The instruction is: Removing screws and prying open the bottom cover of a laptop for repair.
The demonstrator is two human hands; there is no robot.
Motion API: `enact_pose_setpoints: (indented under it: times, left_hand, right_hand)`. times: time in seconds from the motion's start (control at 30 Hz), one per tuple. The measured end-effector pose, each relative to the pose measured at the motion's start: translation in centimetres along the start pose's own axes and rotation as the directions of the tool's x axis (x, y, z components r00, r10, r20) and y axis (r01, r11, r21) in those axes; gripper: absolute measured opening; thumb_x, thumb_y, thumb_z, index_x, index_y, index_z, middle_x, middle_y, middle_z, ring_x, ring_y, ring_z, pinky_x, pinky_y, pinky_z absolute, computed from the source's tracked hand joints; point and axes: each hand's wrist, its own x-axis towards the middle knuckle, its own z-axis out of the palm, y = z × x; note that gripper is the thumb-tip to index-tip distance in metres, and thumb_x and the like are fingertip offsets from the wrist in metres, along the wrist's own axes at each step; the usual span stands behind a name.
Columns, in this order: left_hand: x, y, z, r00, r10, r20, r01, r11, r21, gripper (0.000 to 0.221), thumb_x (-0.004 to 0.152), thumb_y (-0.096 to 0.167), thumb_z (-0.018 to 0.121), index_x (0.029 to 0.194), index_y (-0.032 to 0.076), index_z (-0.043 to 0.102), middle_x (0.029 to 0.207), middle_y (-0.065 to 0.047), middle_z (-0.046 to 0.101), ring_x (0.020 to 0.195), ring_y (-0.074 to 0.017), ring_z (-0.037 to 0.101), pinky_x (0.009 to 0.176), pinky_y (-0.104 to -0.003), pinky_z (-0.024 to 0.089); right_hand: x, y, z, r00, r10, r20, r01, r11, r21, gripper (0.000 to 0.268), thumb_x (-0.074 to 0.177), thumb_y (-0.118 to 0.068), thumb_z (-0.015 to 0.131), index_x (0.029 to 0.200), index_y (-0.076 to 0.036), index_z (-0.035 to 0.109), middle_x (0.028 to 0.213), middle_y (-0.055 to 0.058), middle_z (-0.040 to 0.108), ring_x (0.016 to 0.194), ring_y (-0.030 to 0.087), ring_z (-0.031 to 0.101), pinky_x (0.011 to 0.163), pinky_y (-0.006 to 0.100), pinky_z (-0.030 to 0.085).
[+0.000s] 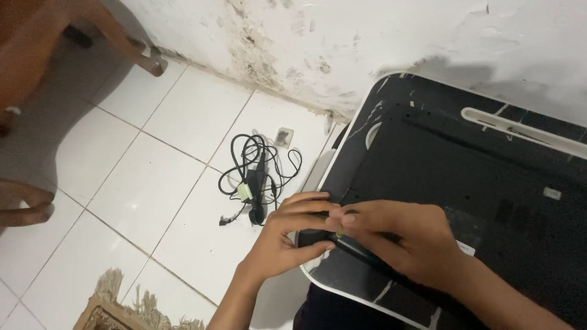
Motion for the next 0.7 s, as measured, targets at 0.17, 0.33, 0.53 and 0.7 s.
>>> enact_pose_setpoints:
  times: [0.17, 0.33, 0.53, 0.7]
  left_hand:
    - [0.7, 0.5, -0.6, 0.999, 0.029, 0.04, -0.032, 0.997, 0.072, 0.019, 0.092, 0.023, 0.079, 0.111, 0.018, 0.077, 0.129, -0.003, 0.071, 0.133, -0.0309, 0.063, 0.116, -0.05, 0.049]
    - [1.0, 0.4, -0.9, 0.997, 0.057, 0.06, -0.064, 0.99, 0.128, 0.018, 0.09, 0.025, 0.082, 0.106, 0.018, 0.079, 0.126, 0.0, 0.071, 0.128, -0.0299, 0.065, 0.111, -0.048, 0.052]
    - [1.9, 1.6, -1.1, 0.991, 0.105, 0.089, -0.119, 0.978, 0.174, 0.011, 0.093, 0.022, 0.078, 0.103, 0.017, 0.081, 0.124, -0.002, 0.072, 0.123, -0.0297, 0.067, 0.106, -0.048, 0.052]
    - [2.5, 2.4, -1.8, 0.977, 0.092, 0.193, -0.155, 0.927, 0.342, 0.01, 0.095, 0.026, 0.075, 0.1, 0.021, 0.082, 0.117, -0.005, 0.076, 0.114, -0.0274, 0.071, 0.096, -0.046, 0.052]
  right_hand:
    - [0.3, -0.2, -0.1, 0.997, 0.076, 0.005, -0.076, 0.975, 0.211, 0.025, 0.096, -0.007, 0.067, 0.12, -0.011, 0.066, 0.116, 0.007, 0.08, 0.111, 0.02, 0.082, 0.092, 0.028, 0.07]
    - [0.6, -0.7, -0.2, 0.991, 0.123, -0.046, -0.102, 0.942, 0.32, 0.033, 0.096, 0.001, 0.067, 0.127, -0.01, 0.06, 0.117, 0.012, 0.079, 0.109, 0.02, 0.083, 0.086, 0.024, 0.073]
    - [1.6, -1.4, -2.3, 0.977, 0.169, -0.127, -0.131, 0.956, 0.262, 0.023, 0.091, 0.002, 0.07, 0.113, -0.004, 0.066, 0.107, 0.015, 0.081, 0.098, 0.02, 0.085, 0.085, 0.027, 0.074]
    - [-0.8, -0.9, -8.5, 0.893, 0.393, -0.22, -0.395, 0.918, 0.04, 0.026, 0.083, 0.013, 0.069, 0.108, 0.01, 0.062, 0.104, 0.024, 0.076, 0.094, 0.033, 0.084, 0.087, 0.039, 0.074]
